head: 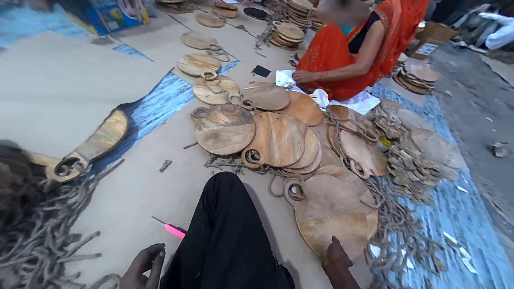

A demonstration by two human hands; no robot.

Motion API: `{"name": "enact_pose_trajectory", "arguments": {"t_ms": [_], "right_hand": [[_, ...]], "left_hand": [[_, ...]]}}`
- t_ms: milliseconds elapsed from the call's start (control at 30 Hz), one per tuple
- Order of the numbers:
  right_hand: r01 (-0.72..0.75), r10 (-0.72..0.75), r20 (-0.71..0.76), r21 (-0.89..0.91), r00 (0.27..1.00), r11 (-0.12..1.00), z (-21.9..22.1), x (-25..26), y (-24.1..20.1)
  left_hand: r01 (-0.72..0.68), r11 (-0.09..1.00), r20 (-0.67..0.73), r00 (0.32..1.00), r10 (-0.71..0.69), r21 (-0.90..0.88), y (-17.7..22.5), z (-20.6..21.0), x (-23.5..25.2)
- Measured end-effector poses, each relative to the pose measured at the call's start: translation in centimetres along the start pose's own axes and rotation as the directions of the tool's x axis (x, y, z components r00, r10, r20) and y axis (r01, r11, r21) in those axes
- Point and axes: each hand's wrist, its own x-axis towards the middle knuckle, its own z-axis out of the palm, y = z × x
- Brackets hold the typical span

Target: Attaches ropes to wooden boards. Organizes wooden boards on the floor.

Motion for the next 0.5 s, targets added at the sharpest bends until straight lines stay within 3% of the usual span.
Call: {"name": "enact_pose_trajectory", "arguments": {"t_ms": [133, 200, 300, 367, 500], "right_hand": [[-0.03, -0.079, 0.207, 0.477, 0.975, 0.878, 3.2, -3.3, -2.3], [-0.073, -0.141, 0.302, 0.599, 0.943, 0.797, 5.1, -4.5, -4.0], [-0.04, -0.241, 0.39, 0.589, 0.889, 0.807, 7.8, -6.3, -7.1], [-0.059, -0.227, 0.477, 0.512, 0.849, 0.857, 8.9, -7.1, -9.1], [0.017, -0.264, 0.591, 0.389, 0.762, 0.921, 11.2, -9.0, -9.5]], "left_hand": [[0.006, 0.999, -0.031, 1.0, -0.004, 0.04, 0.2, 0.4, -0.1], [0.023, 0.999, -0.047, 0.999, -0.02, 0.047, -0.1, 0.4, -0.2], [0.029, 0.998, -0.072, 0.997, -0.025, 0.049, -0.7, 0.5, -0.3], [0.038, 0.998, -0.083, 0.996, -0.034, 0.046, -0.6, 1.0, -0.2], [0.104, 0.994, -0.064, 0.993, -0.102, 0.031, 0.0, 0.4, 0.4]]}}
